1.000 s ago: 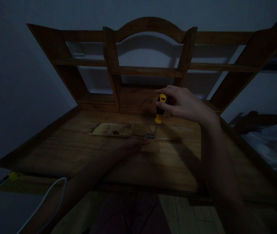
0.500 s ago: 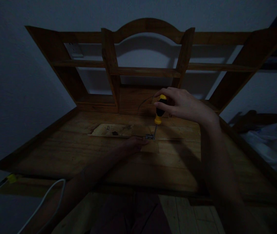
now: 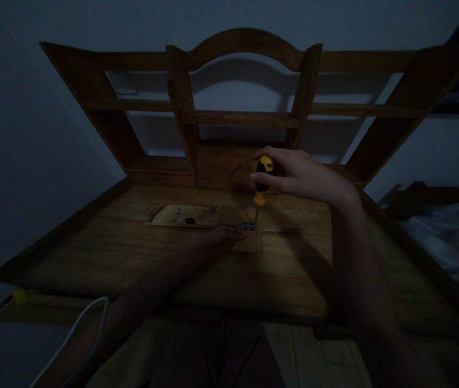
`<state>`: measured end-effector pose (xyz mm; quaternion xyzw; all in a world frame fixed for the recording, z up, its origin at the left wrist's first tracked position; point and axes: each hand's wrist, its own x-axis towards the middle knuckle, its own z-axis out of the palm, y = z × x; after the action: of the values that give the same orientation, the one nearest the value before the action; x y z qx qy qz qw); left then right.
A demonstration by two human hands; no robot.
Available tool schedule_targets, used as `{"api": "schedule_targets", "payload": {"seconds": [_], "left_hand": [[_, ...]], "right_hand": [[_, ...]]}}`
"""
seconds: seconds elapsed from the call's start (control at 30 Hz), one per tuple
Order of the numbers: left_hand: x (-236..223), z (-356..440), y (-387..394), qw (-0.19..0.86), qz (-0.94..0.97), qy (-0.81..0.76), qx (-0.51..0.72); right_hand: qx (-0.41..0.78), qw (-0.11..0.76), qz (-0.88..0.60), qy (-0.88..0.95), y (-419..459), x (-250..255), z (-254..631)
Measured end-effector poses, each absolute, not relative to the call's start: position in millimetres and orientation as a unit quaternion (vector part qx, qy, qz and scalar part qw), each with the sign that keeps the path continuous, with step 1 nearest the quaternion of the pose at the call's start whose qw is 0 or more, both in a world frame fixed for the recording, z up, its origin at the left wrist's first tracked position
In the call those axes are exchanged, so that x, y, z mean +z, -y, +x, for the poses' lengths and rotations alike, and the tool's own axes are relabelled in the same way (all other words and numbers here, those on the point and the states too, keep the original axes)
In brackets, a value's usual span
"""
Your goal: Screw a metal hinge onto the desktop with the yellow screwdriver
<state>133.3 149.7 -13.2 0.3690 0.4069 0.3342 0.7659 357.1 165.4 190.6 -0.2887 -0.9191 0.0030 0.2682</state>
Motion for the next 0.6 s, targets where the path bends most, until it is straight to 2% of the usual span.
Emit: {"api": "schedule_targets", "payload": {"seconds": [0.6], "left_hand": [[-18.8, 130.7, -151.9, 0.752, 0.394, -0.419, 0.322]], "right_hand": [[0.021, 0.264, -0.293, 0.919, -158.8, 191.8, 353.5]]}}
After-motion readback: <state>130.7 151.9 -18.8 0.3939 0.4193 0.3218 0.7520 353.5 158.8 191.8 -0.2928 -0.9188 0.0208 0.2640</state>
